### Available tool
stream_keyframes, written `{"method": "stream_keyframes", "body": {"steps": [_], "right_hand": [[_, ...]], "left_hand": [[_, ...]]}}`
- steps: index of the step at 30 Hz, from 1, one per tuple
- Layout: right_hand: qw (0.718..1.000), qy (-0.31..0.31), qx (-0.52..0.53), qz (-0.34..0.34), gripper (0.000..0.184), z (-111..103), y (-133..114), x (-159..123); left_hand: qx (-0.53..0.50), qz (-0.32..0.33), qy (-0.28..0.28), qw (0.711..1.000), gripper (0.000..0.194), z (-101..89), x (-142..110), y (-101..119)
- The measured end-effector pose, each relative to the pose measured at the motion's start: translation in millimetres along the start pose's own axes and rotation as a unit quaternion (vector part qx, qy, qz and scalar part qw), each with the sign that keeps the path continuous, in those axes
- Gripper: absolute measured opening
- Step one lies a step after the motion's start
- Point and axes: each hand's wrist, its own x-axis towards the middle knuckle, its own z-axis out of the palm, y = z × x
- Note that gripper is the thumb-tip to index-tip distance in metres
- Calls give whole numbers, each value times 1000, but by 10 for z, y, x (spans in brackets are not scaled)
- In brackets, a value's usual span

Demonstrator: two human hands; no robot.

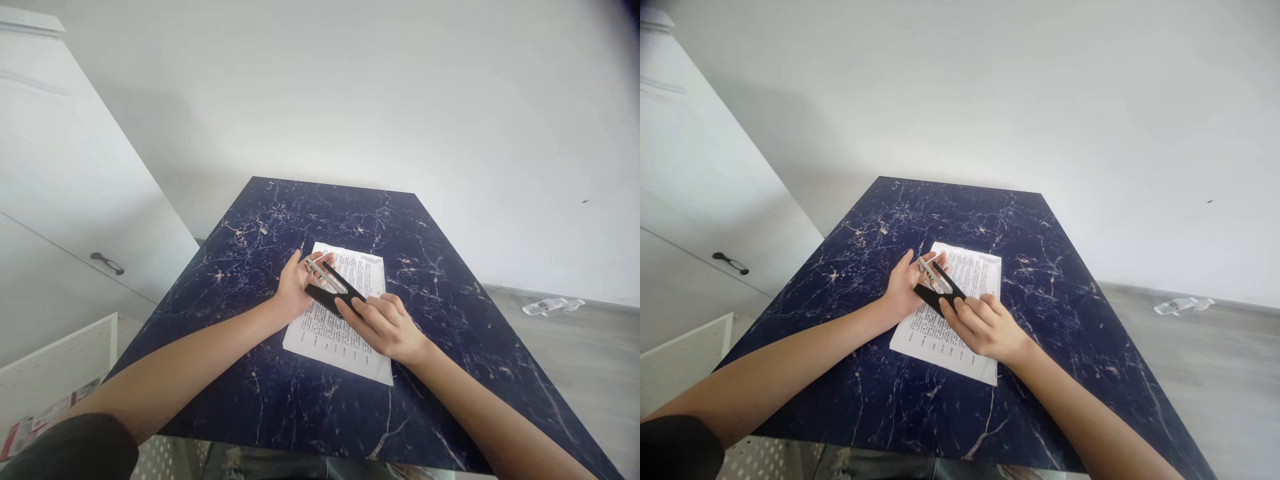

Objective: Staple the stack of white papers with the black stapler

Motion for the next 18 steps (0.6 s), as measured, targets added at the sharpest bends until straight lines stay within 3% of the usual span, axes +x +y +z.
{"method": "stream_keyframes", "body": {"steps": [2,5,7,10,14,18], "right_hand": [[996,-3,40,76,60,34,1,-42],[966,59,85,236,56,80,31,-20],[922,98,117,356,40,91,80,36],[848,107,161,493,16,93,192,87],[812,77,178,550,19,157,308,32],[818,24,214,533,19,280,289,-1]], "left_hand": [[24,20,8,999,36,-14,24,-8],[20,65,37,997,26,-26,58,-5],[11,74,36,997,24,-24,66,10],[39,71,-10,997,32,1,38,37],[87,78,-91,989,38,68,-61,39],[124,-37,-200,971,32,156,-183,18]]}}
